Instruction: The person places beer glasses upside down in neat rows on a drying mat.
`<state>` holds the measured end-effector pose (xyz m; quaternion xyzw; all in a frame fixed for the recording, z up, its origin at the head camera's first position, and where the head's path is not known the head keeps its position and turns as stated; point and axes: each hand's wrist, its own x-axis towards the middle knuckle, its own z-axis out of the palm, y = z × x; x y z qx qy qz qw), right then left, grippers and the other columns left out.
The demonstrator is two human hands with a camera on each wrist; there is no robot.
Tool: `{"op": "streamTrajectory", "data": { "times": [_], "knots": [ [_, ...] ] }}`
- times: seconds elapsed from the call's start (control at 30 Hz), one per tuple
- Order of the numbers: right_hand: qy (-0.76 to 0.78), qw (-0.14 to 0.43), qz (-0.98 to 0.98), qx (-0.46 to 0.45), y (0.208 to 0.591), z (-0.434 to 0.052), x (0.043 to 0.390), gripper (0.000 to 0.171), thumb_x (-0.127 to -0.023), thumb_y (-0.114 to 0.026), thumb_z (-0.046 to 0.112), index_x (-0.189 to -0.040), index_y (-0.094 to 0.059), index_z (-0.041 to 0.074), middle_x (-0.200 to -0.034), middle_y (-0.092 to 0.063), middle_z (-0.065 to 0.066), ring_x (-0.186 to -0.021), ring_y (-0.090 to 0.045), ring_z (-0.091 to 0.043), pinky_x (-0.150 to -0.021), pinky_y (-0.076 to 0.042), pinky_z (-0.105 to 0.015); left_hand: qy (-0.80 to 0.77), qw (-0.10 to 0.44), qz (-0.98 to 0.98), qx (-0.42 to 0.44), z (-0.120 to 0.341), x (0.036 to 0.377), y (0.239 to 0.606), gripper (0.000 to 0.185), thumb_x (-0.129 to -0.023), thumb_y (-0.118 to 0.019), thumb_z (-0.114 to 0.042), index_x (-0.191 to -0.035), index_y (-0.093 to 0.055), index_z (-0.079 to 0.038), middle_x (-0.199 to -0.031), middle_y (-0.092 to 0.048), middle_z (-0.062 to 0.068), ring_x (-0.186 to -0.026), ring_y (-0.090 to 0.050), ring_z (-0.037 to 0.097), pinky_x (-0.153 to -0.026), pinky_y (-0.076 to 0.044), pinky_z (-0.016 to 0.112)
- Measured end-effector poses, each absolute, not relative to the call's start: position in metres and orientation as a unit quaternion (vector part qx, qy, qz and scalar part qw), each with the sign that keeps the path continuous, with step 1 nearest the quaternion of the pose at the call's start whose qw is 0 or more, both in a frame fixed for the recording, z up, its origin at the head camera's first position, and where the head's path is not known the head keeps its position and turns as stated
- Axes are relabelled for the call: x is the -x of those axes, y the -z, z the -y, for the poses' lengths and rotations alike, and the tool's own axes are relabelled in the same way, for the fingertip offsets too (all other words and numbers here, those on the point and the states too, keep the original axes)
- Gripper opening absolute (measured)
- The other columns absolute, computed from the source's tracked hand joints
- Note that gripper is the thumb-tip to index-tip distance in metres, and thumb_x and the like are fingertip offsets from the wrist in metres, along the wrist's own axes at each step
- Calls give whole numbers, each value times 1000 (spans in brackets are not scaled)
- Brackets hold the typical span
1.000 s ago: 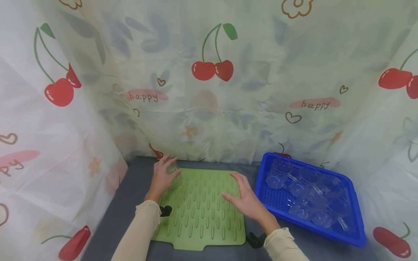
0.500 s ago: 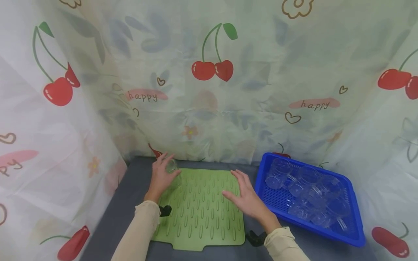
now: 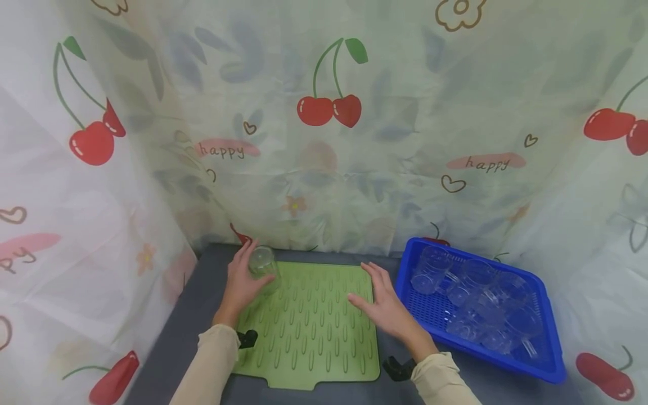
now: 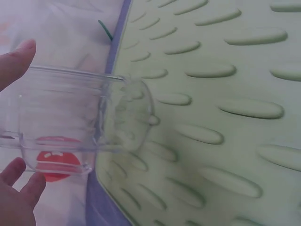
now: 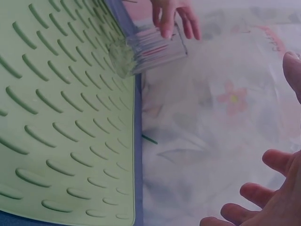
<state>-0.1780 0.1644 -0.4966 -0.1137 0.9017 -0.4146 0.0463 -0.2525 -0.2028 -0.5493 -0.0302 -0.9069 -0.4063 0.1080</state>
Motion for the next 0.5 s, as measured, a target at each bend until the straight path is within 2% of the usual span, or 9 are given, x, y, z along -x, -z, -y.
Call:
{"op": "streamTrajectory", "data": {
  "times": [0.23,0.37,0.5],
  "knots": [
    [409,34,-905,114,494,-170,180,84,-97,-60,60,-163,-17,32,-171,-9,-9,-154,-26,-43,-109,-42,-68,413,107,904,18,206,243,560,112,-79,-89,-32,-165,-17,-28,-172,-14,11,-158,-15,42,-123,-10,71],
    [410,30,-904,115,493,-174,181,84,-97,-59,61,-163,-17,31,-171,-9,-10,-155,-25,-42,-110,-42,-68,416,103,903,14,208,237,570,115,-79,-90,-30,-166,-14,-21,-171,-14,15,-157,-17,43,-122,-18,71],
    [411,26,-903,118,493,-178,181,85,-97,-58,62,-164,-16,29,-171,-8,-10,-155,-22,-43,-113,-36,-71,426,90,900,2,210,233,578,121,-79,-90,-30,-166,-6,-23,-171,-14,17,-157,-17,43,-121,-26,68]
  ]
}}
